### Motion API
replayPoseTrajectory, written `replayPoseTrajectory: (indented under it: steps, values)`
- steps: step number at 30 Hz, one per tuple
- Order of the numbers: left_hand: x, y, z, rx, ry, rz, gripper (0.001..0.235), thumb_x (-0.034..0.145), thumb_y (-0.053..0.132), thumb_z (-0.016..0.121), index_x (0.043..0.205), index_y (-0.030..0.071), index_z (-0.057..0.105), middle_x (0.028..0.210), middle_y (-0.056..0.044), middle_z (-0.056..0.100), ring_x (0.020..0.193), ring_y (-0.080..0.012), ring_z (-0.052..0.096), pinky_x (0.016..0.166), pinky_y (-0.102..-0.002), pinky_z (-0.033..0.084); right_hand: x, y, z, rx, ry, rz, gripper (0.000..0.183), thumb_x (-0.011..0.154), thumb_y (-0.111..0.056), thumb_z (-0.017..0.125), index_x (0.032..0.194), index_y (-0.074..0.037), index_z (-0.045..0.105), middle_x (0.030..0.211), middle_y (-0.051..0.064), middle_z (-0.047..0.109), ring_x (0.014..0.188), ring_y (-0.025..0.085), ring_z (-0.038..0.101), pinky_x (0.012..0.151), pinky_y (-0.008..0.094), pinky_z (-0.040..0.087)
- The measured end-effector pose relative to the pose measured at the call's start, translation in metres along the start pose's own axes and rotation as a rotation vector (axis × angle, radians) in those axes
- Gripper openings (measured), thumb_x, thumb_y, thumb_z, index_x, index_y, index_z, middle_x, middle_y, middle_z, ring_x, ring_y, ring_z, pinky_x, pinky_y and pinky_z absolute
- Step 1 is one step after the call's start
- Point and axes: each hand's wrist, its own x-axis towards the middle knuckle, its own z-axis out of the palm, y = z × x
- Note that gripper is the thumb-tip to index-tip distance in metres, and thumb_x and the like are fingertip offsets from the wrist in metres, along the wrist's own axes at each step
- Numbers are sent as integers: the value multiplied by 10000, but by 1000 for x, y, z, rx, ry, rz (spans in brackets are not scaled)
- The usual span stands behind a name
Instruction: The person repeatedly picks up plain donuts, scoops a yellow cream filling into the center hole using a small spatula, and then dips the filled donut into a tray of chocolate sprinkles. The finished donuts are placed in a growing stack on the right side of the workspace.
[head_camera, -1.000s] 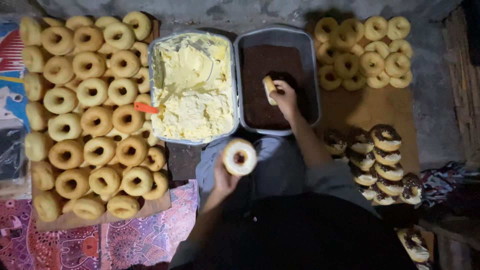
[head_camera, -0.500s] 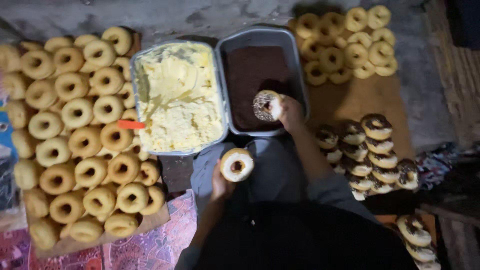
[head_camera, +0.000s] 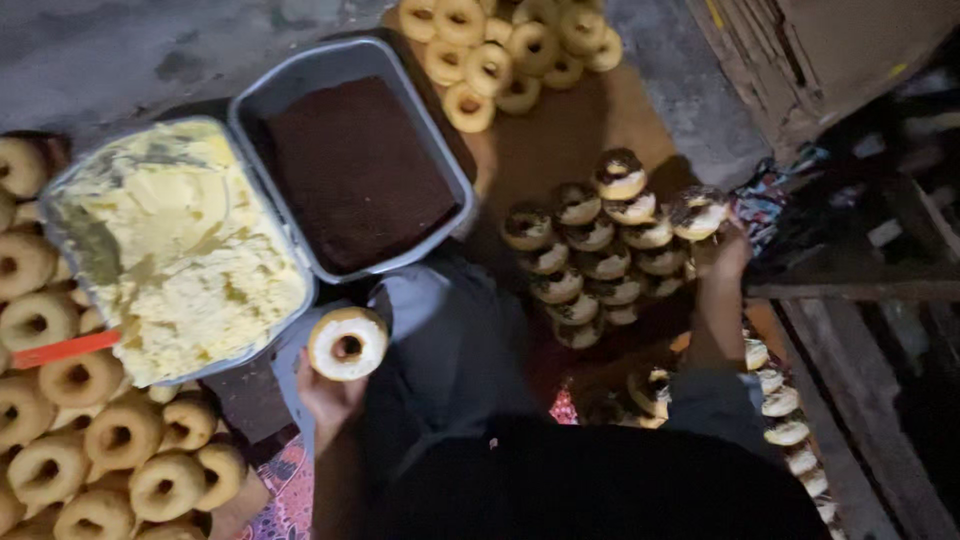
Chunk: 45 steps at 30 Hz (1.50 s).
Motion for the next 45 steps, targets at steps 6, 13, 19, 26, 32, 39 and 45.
replayPoseTrajectory:
  steps: [6,13,19,26,32,39,45]
  values:
    - [-11,4,64,86,1,-137,612,1009,474,489,1368,-10,588,1448,-226,579,1360,-478,533,1141,-786,333,42,-13,-27,-27,125,37,338,965,-189,534,1232,-25,660,1163,127,715,1087,310,687,959,471,572]
    - [-20,-3,99,107,29,-168,733,961,518,480,1473,-6,497,1468,-226,563,1357,-472,516,1109,-782,340,56,9,-29,-668,462,-102,335,997,-282,557,1234,-69,658,1236,90,705,1198,293,639,1046,489,509]
    - [-9,-13,68,77,-1,-221,665,984,464,454,1432,-24,521,1424,-228,592,1313,-434,558,1098,-695,399,28,36,7,-1282,658,-610,341,1024,-362,576,1236,-107,655,1299,59,697,1293,279,598,1121,504,456]
    - [23,-89,49,289,-74,-368,491,1117,375,430,1323,-41,591,1223,-173,705,1116,-301,668,1036,-466,522,-124,216,181,-837,-1763,-813,358,1056,-455,600,1239,-152,652,1372,22,687,1403,262,550,1209,522,394]
    - [19,-15,77,171,26,-421,526,1031,552,428,1341,153,579,1306,-179,664,1120,-341,680,949,-562,514,-186,271,293,-276,-1292,852,381,1008,-227,619,1283,35,653,1214,139,711,1113,230,683,980,396,540]
    - [1,15,68,-41,-205,-336,425,1050,546,462,1384,295,541,1462,-210,568,1303,-377,577,1097,-605,444,-121,368,392,-798,-836,103,392,851,-137,767,1229,-60,698,1107,88,725,974,217,710,798,358,593]
    - [12,12,58,-48,-258,-386,416,1076,531,445,1399,285,536,1472,-215,549,1323,-377,559,1116,-628,396,-148,392,365,-1159,-1111,-593,394,770,-231,861,1141,-117,790,1048,97,735,947,239,736,801,364,559]
